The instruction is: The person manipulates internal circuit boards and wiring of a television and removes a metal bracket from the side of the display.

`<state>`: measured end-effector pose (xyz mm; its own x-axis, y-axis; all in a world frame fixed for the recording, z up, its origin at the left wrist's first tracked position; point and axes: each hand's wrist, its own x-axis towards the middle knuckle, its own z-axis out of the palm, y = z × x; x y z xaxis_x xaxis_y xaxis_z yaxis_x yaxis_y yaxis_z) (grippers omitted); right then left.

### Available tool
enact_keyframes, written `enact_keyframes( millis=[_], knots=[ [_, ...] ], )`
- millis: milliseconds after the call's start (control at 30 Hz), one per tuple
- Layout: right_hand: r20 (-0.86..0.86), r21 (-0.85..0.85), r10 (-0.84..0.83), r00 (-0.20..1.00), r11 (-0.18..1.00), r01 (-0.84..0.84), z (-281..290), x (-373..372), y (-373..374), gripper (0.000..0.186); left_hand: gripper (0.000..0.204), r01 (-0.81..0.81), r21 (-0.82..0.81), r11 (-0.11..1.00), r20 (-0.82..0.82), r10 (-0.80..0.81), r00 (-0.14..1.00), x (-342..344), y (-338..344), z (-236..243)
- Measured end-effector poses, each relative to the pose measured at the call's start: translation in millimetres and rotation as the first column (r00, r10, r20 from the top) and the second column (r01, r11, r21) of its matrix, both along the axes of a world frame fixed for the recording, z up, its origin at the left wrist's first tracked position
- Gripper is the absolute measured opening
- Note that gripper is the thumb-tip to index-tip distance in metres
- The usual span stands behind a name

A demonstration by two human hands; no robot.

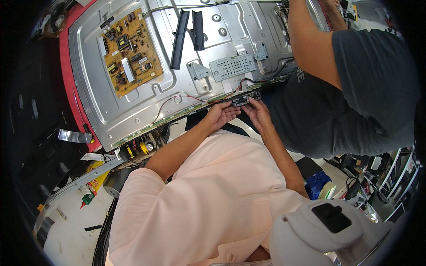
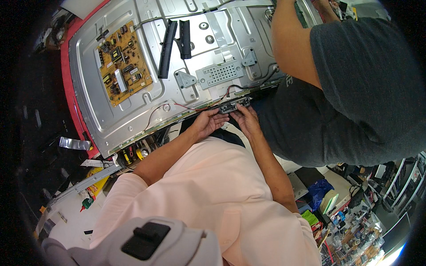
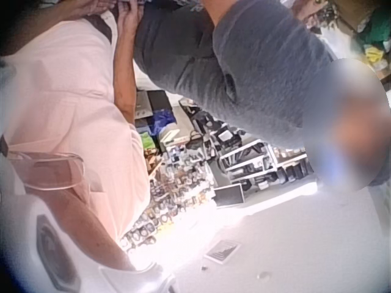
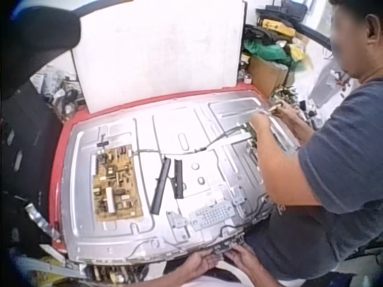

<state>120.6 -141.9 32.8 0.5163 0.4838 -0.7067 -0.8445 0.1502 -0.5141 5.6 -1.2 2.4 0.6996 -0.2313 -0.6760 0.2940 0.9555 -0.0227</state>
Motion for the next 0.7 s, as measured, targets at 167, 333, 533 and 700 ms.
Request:
enact_keyframes(
  millis=[167,333,533,700],
  knots=[
    [-0.013,-0.019,-0.009,1.000,1.000,0.009,-4.2,-0.5,-1.4,0.030,0.022,-0.028,0.153,0.988,-0.063,0.038,0.997,-1.7,-2.1,7.6],
    [0.000,-0.030,-0.035,0.999,0.999,0.035,-3.3,-1.7,0.0,0.030,0.021,-0.060,0.188,0.980,-0.094,0.079,0.992,-2.8,1.4,11.2],
    [0.040,-0.018,-0.018,0.999,1.000,0.019,-1.8,-0.6,-0.9,0.030,0.018,-0.105,0.229,0.968,-0.108,0.133,0.985,-3.7,-4.3,5.3],
    [0.045,-0.007,-0.011,0.999,1.000,0.011,3.4,-1.5,3.2,0.030,0.020,-0.120,0.204,0.972,-0.110,0.145,0.983,-6.1,-4.1,4.3]
  ],
)
